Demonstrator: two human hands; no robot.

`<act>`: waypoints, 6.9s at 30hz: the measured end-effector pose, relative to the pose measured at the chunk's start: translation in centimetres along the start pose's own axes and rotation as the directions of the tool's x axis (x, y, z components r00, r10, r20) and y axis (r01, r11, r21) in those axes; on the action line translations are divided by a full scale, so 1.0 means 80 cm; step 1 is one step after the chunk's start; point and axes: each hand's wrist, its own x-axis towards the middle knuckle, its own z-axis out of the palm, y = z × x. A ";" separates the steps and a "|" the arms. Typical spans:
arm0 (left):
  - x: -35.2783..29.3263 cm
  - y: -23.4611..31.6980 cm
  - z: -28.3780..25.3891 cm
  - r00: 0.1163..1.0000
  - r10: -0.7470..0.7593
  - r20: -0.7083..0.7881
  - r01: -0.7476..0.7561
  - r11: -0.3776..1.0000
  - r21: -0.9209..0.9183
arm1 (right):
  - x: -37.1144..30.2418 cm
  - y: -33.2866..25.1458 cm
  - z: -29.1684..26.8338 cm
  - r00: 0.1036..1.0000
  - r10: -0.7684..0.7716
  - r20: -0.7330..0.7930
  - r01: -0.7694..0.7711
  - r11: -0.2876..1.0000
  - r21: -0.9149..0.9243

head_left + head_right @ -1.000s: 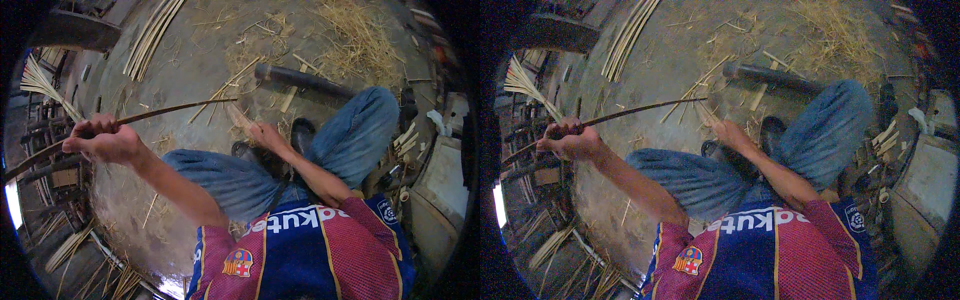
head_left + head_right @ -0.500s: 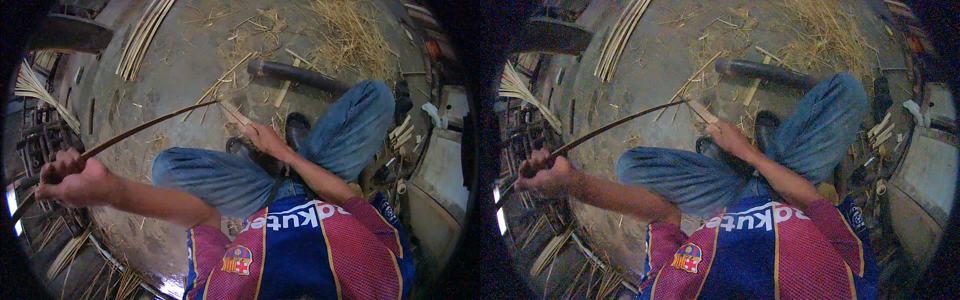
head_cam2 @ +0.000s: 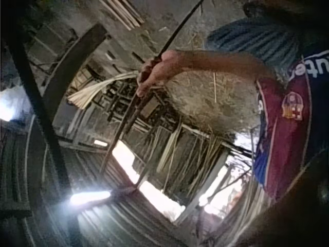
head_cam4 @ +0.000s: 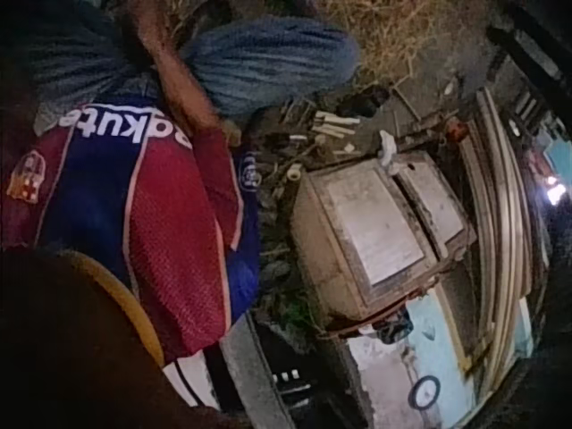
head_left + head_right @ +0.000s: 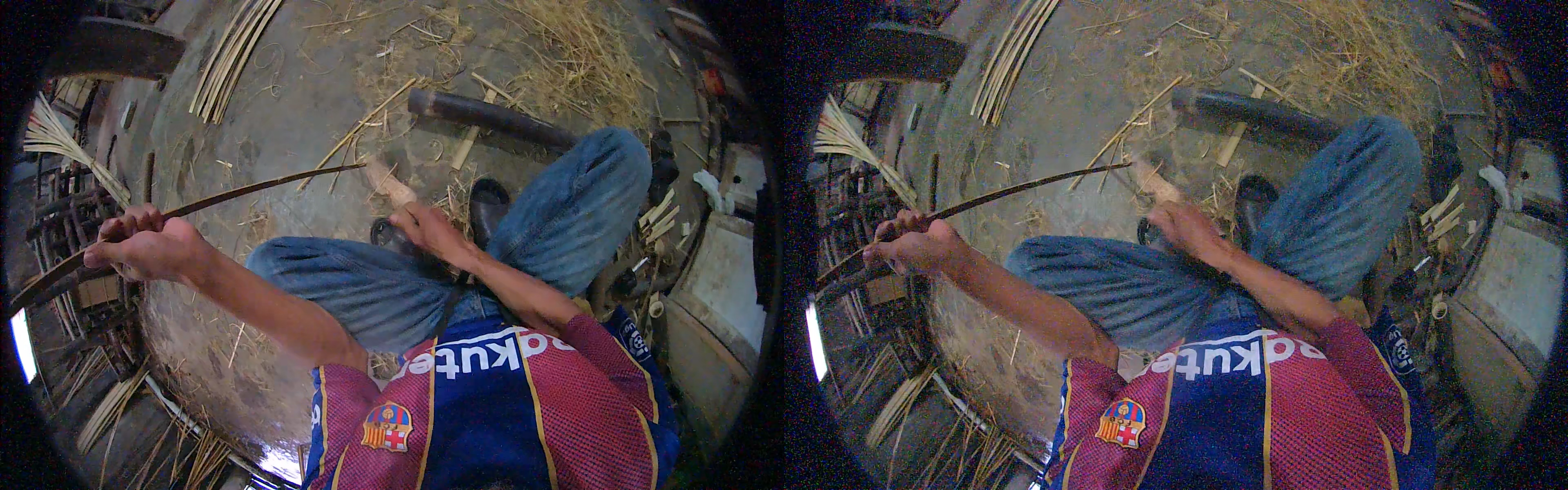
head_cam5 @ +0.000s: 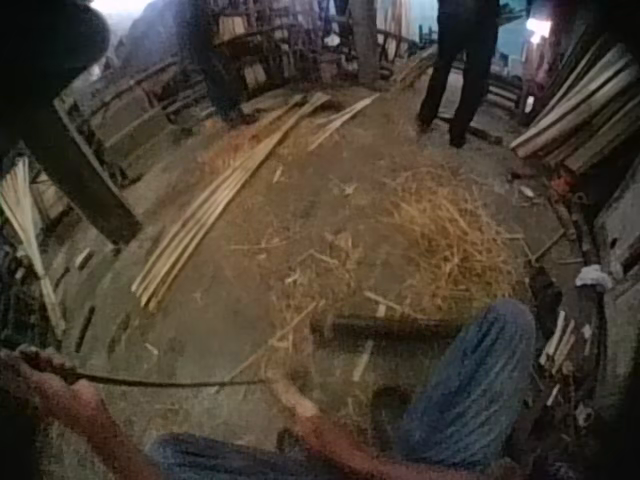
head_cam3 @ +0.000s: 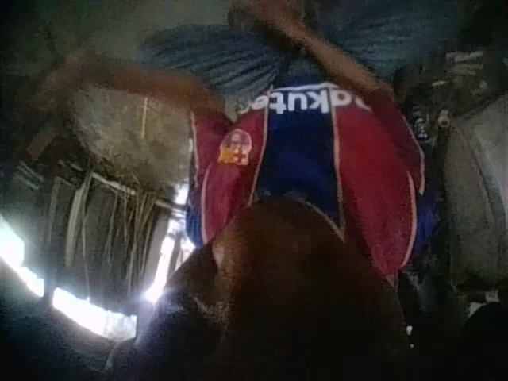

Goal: The person sits on the floor and splits long bamboo strips into thinner pieces using a knife and a wooden mallet. They repeatedly align, strike, and shave the strips, accumulating finished pieces on the floor.

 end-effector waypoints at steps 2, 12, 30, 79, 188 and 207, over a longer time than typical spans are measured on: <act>-0.002 -0.001 0.006 0.999 0.017 -0.035 -0.017 1.000 0.020 | -0.007 -0.019 -0.004 0.995 -0.093 0.021 0.093 0.996 -0.008; -0.005 0.001 0.009 0.989 0.091 -0.116 -0.080 0.992 0.097 | -0.009 -0.035 0.002 0.999 0.005 0.047 -0.007 0.999 0.037; -0.008 0.001 0.019 0.995 0.043 -0.091 -0.036 0.997 0.072 | -0.001 -0.014 0.001 0.986 -0.163 -0.022 0.164 0.972 0.167; -0.047 0.022 0.052 0.994 -0.097 0.058 0.106 0.980 -0.167 | 0.026 0.087 0.025 0.951 0.233 -0.203 -0.178 0.950 0.255; -0.071 -0.034 0.041 0.992 0.009 0.123 -0.030 0.986 0.167 | -0.001 0.045 0.046 0.970 0.239 -0.036 -0.207 0.896 0.393; -0.065 -0.042 0.039 0.996 0.059 0.072 -0.069 0.987 0.147 | 0.001 0.043 0.065 0.959 0.155 -0.237 -0.135 0.986 0.099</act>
